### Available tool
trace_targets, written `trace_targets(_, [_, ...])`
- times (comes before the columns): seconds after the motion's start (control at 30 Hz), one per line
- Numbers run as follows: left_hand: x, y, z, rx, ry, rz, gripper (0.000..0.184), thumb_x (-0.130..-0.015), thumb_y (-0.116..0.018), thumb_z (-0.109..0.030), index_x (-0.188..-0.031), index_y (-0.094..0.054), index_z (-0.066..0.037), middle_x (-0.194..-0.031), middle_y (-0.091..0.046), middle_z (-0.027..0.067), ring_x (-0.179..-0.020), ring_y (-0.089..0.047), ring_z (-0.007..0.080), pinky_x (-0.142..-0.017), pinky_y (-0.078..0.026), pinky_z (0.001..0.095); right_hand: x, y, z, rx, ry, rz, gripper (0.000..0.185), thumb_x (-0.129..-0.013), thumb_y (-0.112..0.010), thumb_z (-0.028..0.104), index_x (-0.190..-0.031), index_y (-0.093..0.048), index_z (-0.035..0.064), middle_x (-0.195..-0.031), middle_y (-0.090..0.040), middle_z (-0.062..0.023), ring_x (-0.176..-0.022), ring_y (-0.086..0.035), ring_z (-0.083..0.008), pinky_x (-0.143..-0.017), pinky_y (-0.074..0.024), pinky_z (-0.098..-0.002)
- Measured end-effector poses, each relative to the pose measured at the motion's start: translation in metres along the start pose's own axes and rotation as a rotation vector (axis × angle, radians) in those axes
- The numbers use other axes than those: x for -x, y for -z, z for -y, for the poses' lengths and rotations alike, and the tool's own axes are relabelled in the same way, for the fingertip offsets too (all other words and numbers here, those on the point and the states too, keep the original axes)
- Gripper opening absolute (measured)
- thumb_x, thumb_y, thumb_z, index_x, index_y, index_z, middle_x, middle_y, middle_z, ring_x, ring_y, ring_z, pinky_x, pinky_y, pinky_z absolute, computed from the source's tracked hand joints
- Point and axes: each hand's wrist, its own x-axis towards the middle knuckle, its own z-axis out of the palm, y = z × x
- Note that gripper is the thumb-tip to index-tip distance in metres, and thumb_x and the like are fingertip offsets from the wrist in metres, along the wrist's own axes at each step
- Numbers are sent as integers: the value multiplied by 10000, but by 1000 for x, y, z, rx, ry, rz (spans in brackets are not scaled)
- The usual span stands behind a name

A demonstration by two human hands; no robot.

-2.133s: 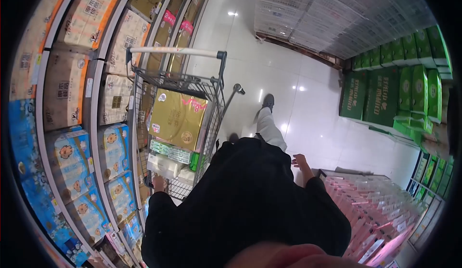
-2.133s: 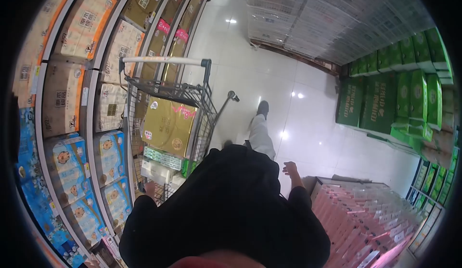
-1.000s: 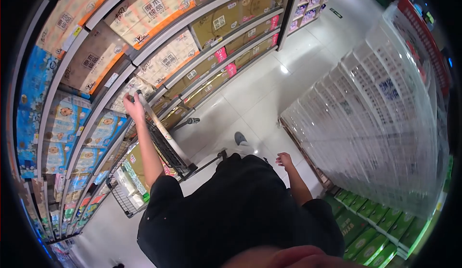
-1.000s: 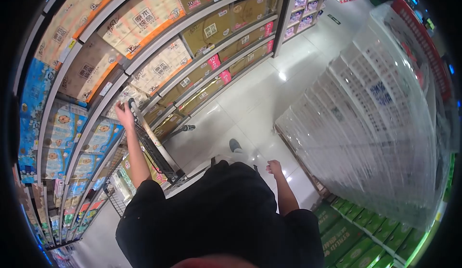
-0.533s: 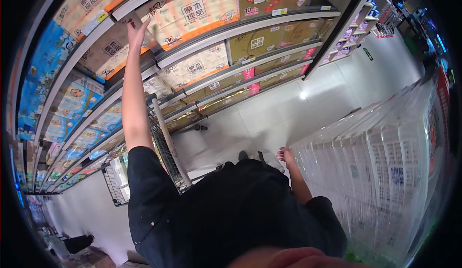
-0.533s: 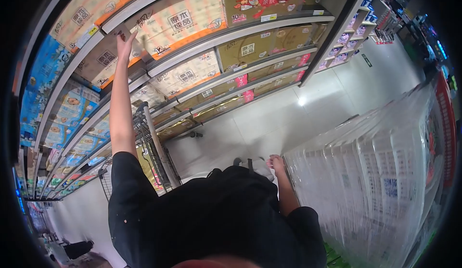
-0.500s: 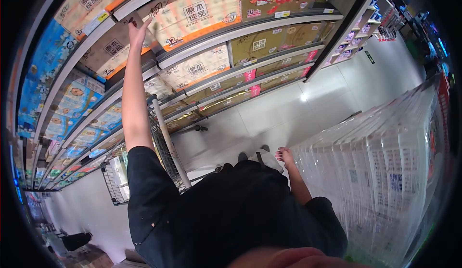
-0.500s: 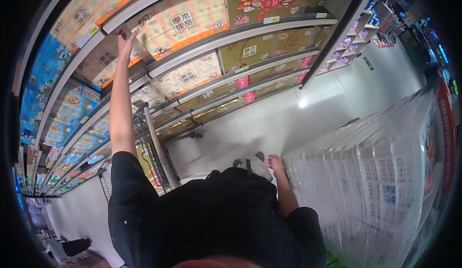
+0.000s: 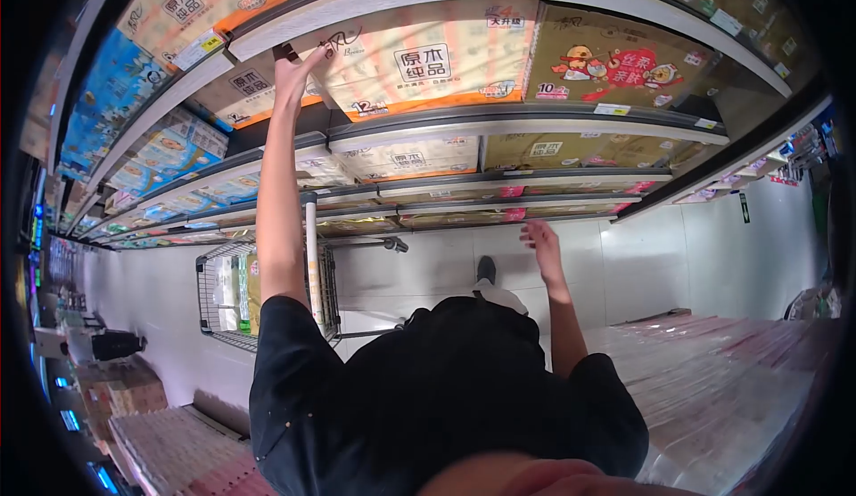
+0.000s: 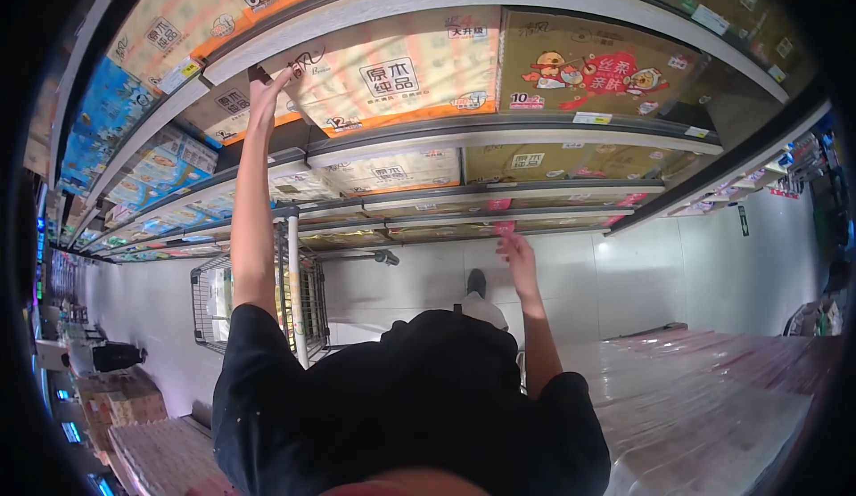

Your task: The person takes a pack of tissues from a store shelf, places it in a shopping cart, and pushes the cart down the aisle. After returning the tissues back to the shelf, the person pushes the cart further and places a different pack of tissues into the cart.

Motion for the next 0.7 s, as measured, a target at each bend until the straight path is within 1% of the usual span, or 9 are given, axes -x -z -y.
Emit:
trace_targets(0.07, [-13,13,21,-36,42,-41,544,-717,-717,-254,-1141,-505,12,-1103,-559,99,-997,-514,189,-884,-378,291,-48,3,56,21,153,12,271,-917,-481,242,-1079,-550,37,-918,-599,-40,-787,-581,-126,-701,-446,-262])
trace_targets(0.13, [-8,22,15,8,143,175,553,-715,-712,-238,-1167,-501,1,-1119,-556,91,-1017,-500,178,-917,-350,306,-80,1,123,73,292,13,259,-921,-478,200,-1099,-540,22,-959,-592,-55,-844,-567,-135,-750,-434,-262])
trace_targets(0.2, [-5,20,11,-15,157,163,560,-707,-716,-217,-1170,-496,8,-1123,-552,90,-1044,-487,183,-945,-329,321,-107,-4,175,-10,471,-7,262,-914,-502,199,-1096,-545,16,-951,-579,-41,-860,-547,-113,-743,-405,-220])
trace_targets(0.27, [-2,22,18,34,141,148,614,-661,-767,-224,-1157,-501,21,-1133,-552,123,-1048,-499,198,-937,-353,313,-129,-10,210,-46,558,-13,252,-914,-505,167,-1105,-534,4,-994,-575,-57,-898,-553,-137,-791,-414,-236])
trace_targets(0.33, [6,18,12,51,236,135,683,-642,-779,-165,-1199,-435,28,-1172,-518,131,-1094,-478,214,-959,-351,326,-147,-17,227,-92,625,12,261,-904,-486,55,-1152,-487,-25,-1055,-564,-86,-995,-534,-155,-894,-401,-277])
trace_targets(0.43, [19,8,14,180,162,-2,848,-629,-767,-60,-1287,-239,31,-1246,-431,148,-1125,-469,236,-969,-375,352,-163,-24,238,-26,727,17,291,-901,-487,59,-1179,-471,-23,-1103,-539,-103,-1039,-512,-169,-905,-391,-286])
trace_targets(0.47, [22,6,16,160,156,-55,775,-623,-770,-73,-1253,-329,24,-1193,-490,136,-1083,-502,212,-933,-406,335,-167,-28,239,-12,743,7,313,-898,-492,67,-1197,-458,-19,-1128,-524,-108,-1056,-500,-176,-911,-386,-289])
trace_targets(0.57, [27,12,19,283,191,78,597,-600,-775,-81,-1126,-514,25,-1056,-598,103,-973,-555,174,-878,-434,307,-179,-38,233,-7,767,-1,365,-876,-519,65,-1224,-437,-8,-1163,-501,-113,-1083,-481,-186,-918,-379,-292])
trace_targets(0.7, [37,20,-1,-35,295,194,619,-563,-808,-131,-1103,-548,29,-1040,-599,97,-933,-551,158,-832,-457,307,-169,-49,238,58,799,-131,531,-781,-604,-24,-1267,-393,10,-1177,-488,-101,-1083,-480,-185,-915,-379,-292])
